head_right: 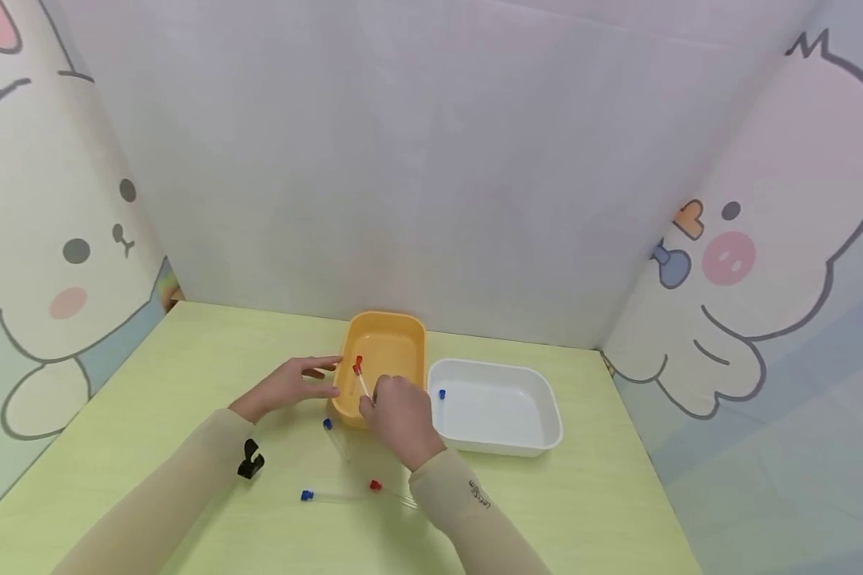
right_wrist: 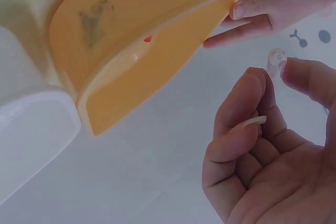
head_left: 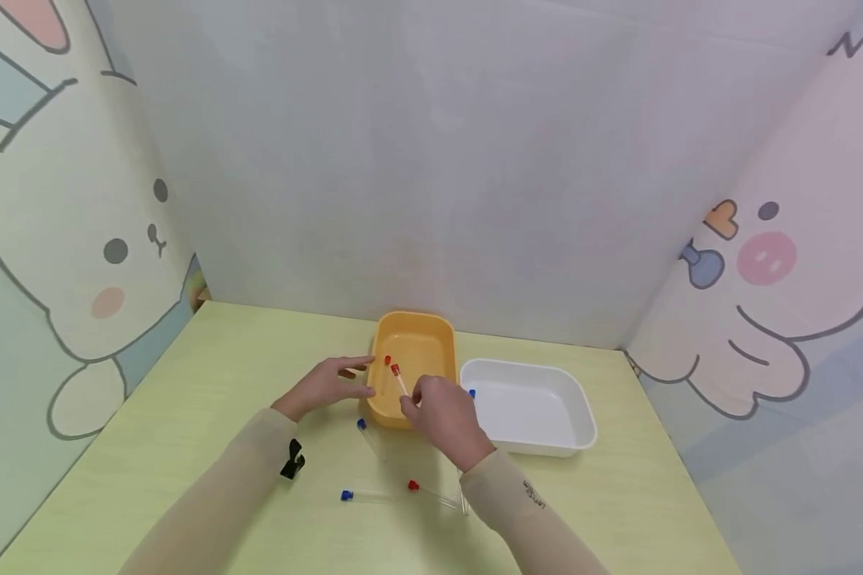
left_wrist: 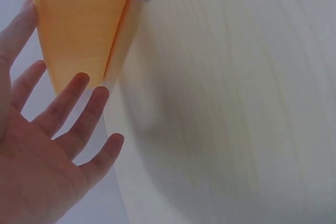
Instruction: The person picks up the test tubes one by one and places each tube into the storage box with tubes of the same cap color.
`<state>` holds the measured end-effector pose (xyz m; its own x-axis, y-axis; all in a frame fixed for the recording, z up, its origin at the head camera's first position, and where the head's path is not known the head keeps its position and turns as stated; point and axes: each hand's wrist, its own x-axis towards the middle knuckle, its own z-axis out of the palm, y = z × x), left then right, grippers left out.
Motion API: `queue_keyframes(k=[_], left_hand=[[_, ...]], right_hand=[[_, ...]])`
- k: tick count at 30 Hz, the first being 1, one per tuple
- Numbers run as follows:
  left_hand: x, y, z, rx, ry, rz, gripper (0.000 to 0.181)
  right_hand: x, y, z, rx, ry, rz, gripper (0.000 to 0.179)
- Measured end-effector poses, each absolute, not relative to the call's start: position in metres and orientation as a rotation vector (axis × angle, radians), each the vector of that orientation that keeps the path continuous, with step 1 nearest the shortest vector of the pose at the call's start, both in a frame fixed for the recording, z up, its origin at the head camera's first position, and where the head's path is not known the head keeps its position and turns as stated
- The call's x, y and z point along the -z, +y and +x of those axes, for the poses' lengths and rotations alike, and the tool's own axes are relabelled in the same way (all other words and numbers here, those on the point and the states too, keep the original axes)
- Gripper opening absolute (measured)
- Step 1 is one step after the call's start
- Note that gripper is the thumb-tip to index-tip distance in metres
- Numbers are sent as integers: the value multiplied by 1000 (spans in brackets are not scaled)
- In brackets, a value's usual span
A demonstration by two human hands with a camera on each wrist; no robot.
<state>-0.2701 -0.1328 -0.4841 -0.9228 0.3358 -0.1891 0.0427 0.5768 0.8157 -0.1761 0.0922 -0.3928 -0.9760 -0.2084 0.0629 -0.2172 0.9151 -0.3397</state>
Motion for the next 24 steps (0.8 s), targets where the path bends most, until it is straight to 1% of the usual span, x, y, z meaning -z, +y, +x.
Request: queue_keyframes(k=[11,18,24], left_hand=[[485,-131,-271,-1261,2487,284,72],[482,-130,-270,-1255,2487,268,72],[481,-130,-269,-1265,2483,257,71]], right_hand=[[387,103,-210,-604,-3015,290,22],[385,104,-229,-703,-3065,167,21],[390,102,-240,-790,-3125,68,17]])
